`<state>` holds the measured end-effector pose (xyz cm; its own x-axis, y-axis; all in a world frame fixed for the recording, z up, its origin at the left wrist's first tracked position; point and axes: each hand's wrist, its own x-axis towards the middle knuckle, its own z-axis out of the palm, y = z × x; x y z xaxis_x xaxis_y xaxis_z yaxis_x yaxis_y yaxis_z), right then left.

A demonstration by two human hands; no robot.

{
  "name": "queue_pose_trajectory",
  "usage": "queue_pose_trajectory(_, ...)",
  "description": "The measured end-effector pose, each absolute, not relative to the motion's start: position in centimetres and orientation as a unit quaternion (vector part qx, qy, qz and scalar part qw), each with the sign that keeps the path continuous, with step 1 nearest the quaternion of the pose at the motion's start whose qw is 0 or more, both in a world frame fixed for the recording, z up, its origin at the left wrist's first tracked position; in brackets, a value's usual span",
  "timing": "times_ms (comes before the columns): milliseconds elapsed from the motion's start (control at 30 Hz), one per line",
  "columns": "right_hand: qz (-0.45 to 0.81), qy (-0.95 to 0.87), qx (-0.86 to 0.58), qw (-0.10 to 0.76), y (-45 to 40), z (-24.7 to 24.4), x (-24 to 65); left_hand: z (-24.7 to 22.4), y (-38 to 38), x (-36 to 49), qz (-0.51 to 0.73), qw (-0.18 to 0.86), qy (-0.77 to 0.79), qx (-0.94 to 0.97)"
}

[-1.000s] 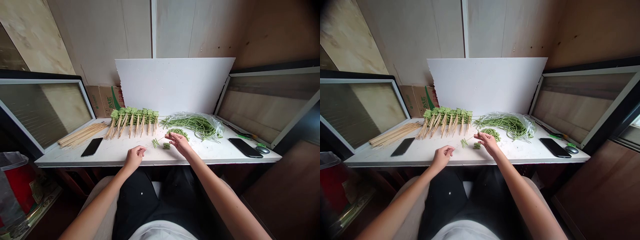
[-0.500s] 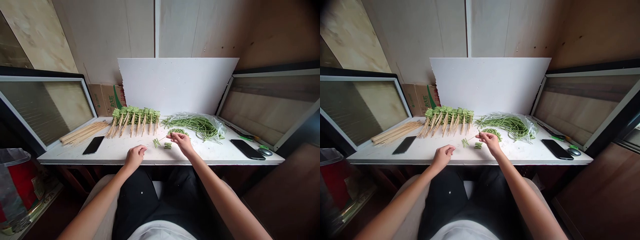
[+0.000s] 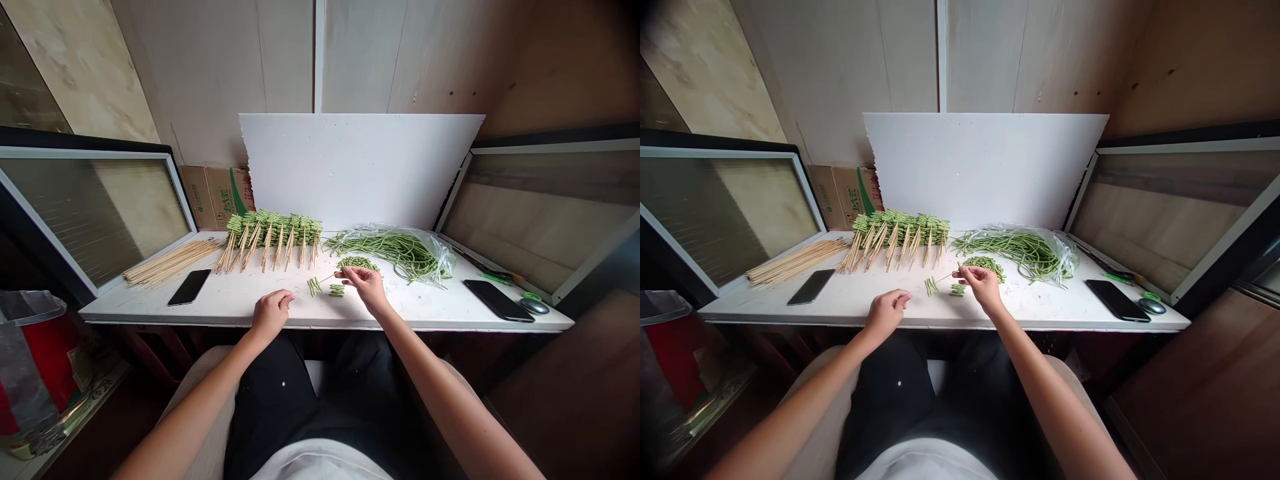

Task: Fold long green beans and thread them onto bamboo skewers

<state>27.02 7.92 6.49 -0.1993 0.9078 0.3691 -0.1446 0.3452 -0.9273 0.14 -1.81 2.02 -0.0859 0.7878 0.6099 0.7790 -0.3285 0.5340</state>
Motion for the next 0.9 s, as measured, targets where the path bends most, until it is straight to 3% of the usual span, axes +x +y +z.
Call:
queue_pose_trajectory(600, 0.495, -0.583, -0.314, 0.562, 6.2, 6.3, 25.9, 1.6, -2.0, 0.1, 0.481, -0.032, 0.588, 0.649)
queue_pose_trajectory(900, 0.515, -0.591, -0.309, 0.540, 4.9, 3.5, 22.8, 2.0, -2.5, 1.4, 0.497, -0.026, 0.558, 0.664)
